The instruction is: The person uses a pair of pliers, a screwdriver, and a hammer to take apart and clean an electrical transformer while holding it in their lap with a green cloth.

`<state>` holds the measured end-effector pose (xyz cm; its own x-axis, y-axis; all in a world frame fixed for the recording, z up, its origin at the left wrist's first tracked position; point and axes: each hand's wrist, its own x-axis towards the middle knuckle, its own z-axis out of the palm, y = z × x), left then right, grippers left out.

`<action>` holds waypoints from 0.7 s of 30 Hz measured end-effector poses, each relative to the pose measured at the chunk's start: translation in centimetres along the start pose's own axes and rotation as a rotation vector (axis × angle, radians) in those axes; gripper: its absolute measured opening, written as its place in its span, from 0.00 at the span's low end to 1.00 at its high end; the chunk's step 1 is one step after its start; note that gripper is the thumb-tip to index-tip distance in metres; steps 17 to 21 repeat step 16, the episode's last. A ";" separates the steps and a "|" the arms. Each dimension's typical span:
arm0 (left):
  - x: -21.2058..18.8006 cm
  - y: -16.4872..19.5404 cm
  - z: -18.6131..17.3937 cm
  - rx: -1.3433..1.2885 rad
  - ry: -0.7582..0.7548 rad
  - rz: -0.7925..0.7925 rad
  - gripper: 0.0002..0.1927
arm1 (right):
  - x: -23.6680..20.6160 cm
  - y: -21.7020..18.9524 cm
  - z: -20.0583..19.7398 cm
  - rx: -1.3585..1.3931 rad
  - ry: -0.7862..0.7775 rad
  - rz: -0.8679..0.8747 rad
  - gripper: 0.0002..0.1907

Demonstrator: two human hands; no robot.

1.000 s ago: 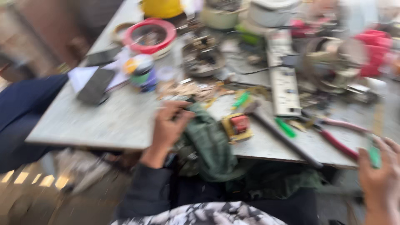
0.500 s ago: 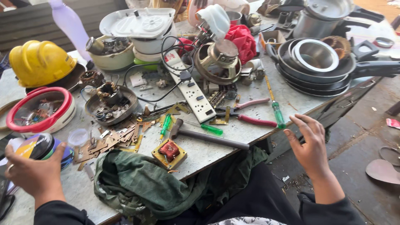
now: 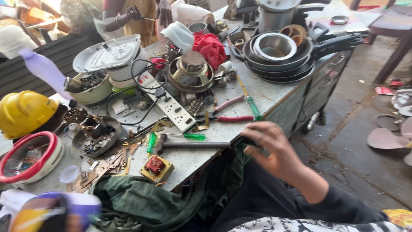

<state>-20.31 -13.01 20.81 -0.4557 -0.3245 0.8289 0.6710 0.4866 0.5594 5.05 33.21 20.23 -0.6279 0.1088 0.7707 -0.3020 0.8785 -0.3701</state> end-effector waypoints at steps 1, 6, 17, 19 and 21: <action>-2.2 1.9 0.4 -0.098 -0.083 0.007 0.58 | -0.2 -1.2 0.2 0.047 -0.031 -0.022 0.27; -13.9 13.5 1.0 -0.517 -0.715 0.036 0.65 | -2.9 -5.9 0.4 0.314 -0.288 -0.088 0.39; -31.2 16.7 6.9 -0.744 -1.243 -0.253 0.77 | -12.5 -3.5 2.6 0.225 -0.639 0.162 0.48; -31.2 16.7 6.9 -0.744 -1.243 -0.253 0.77 | -12.5 -3.5 2.6 0.225 -0.639 0.162 0.48; -31.2 16.7 6.9 -0.744 -1.243 -0.253 0.77 | -12.5 -3.5 2.6 0.225 -0.639 0.162 0.48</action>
